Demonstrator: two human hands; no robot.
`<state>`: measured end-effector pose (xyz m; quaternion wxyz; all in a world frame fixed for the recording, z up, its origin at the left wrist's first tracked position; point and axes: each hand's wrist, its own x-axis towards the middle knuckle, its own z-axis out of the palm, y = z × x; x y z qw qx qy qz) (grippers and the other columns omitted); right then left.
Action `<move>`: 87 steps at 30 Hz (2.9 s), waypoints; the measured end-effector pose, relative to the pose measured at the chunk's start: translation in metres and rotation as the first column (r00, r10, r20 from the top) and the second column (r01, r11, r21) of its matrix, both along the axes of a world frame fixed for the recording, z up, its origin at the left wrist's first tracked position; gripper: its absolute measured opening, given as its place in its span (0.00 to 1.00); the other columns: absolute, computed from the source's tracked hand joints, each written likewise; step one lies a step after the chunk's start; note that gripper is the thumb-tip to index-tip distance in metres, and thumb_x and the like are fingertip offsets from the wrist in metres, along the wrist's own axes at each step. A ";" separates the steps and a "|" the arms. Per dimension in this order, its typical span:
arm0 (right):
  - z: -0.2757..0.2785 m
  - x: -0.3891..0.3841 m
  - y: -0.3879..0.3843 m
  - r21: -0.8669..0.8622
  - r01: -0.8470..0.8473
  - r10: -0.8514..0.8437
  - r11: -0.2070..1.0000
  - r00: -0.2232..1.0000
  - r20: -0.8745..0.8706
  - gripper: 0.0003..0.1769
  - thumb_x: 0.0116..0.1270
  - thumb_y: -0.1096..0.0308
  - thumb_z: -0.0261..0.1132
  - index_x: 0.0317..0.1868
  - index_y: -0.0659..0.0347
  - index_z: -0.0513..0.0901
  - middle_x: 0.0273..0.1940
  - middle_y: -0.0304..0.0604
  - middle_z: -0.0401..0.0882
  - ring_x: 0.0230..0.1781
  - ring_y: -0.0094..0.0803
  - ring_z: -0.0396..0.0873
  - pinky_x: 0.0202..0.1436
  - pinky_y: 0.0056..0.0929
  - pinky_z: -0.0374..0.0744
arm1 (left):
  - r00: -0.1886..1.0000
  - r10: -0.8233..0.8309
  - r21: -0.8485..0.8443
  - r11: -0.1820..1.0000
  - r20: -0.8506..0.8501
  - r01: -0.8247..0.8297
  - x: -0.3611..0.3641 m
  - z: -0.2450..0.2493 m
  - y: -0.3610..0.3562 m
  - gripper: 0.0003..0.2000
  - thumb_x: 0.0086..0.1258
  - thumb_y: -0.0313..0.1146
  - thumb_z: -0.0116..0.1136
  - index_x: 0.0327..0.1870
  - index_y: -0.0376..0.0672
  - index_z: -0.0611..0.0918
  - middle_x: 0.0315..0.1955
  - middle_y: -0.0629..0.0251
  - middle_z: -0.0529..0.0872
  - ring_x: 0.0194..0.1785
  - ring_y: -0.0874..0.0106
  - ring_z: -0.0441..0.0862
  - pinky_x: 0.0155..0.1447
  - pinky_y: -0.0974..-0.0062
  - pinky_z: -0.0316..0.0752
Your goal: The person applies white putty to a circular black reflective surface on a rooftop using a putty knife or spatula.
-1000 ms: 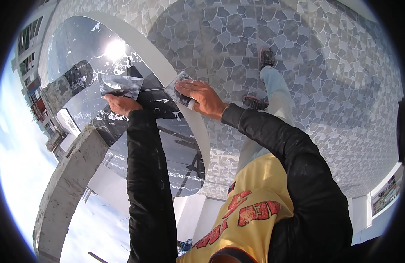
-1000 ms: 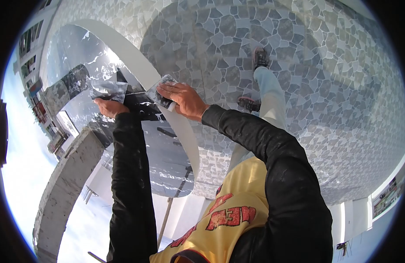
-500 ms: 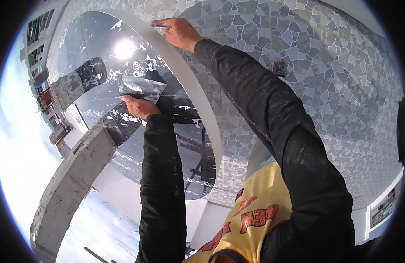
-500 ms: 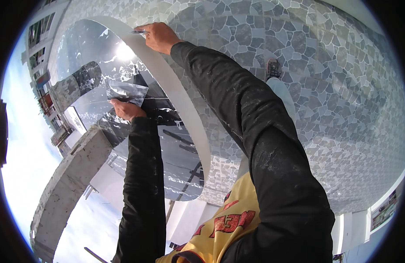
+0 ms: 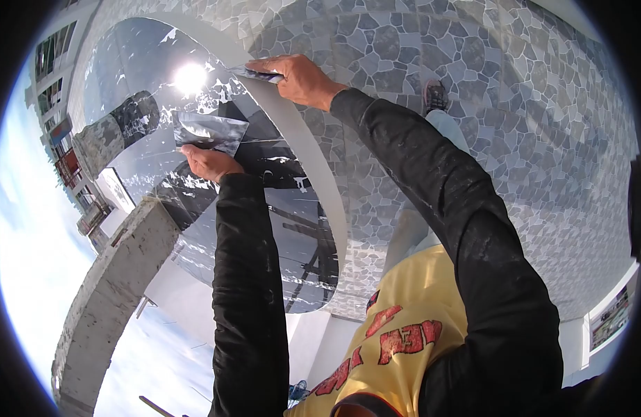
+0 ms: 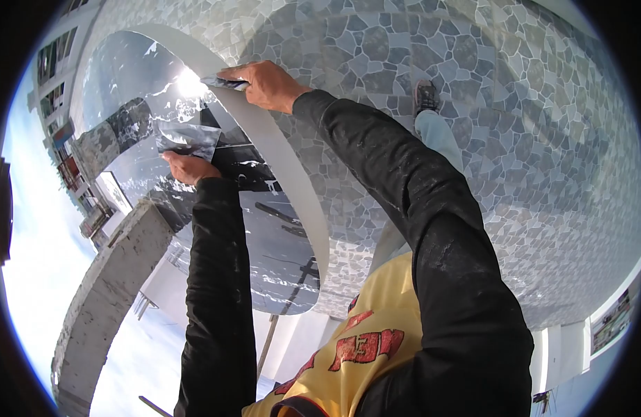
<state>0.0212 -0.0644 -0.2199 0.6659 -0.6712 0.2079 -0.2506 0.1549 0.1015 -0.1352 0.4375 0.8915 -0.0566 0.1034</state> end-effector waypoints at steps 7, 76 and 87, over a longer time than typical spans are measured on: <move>0.003 -0.042 0.034 -0.051 0.024 -0.021 0.998 0.998 0.060 0.40 0.49 0.87 0.50 0.65 0.52 0.78 0.64 0.46 0.77 0.67 0.42 0.73 0.74 0.36 0.69 | 0.999 -0.009 0.001 1.000 -0.036 0.009 -0.009 0.010 -0.007 0.33 0.81 0.51 0.38 0.58 0.20 0.75 0.54 0.42 0.81 0.54 0.58 0.78 0.63 0.66 0.68; 0.019 -0.104 0.112 0.085 0.141 -0.145 0.986 0.989 0.034 0.36 0.52 0.88 0.53 0.63 0.55 0.80 0.63 0.45 0.78 0.66 0.40 0.75 0.71 0.33 0.72 | 0.997 -0.079 0.060 0.995 -0.010 0.080 -0.008 0.007 -0.002 0.33 0.81 0.51 0.37 0.63 0.22 0.72 0.59 0.40 0.78 0.60 0.55 0.77 0.66 0.66 0.68; 0.032 -0.170 0.120 0.052 0.081 -0.079 0.995 0.996 -0.047 0.25 0.60 0.80 0.61 0.59 0.57 0.83 0.49 0.47 0.86 0.47 0.40 0.84 0.52 0.36 0.78 | 0.992 -0.110 0.176 0.980 0.055 0.099 0.013 -0.005 0.013 0.33 0.81 0.51 0.35 0.61 0.21 0.74 0.60 0.38 0.77 0.60 0.52 0.76 0.67 0.64 0.66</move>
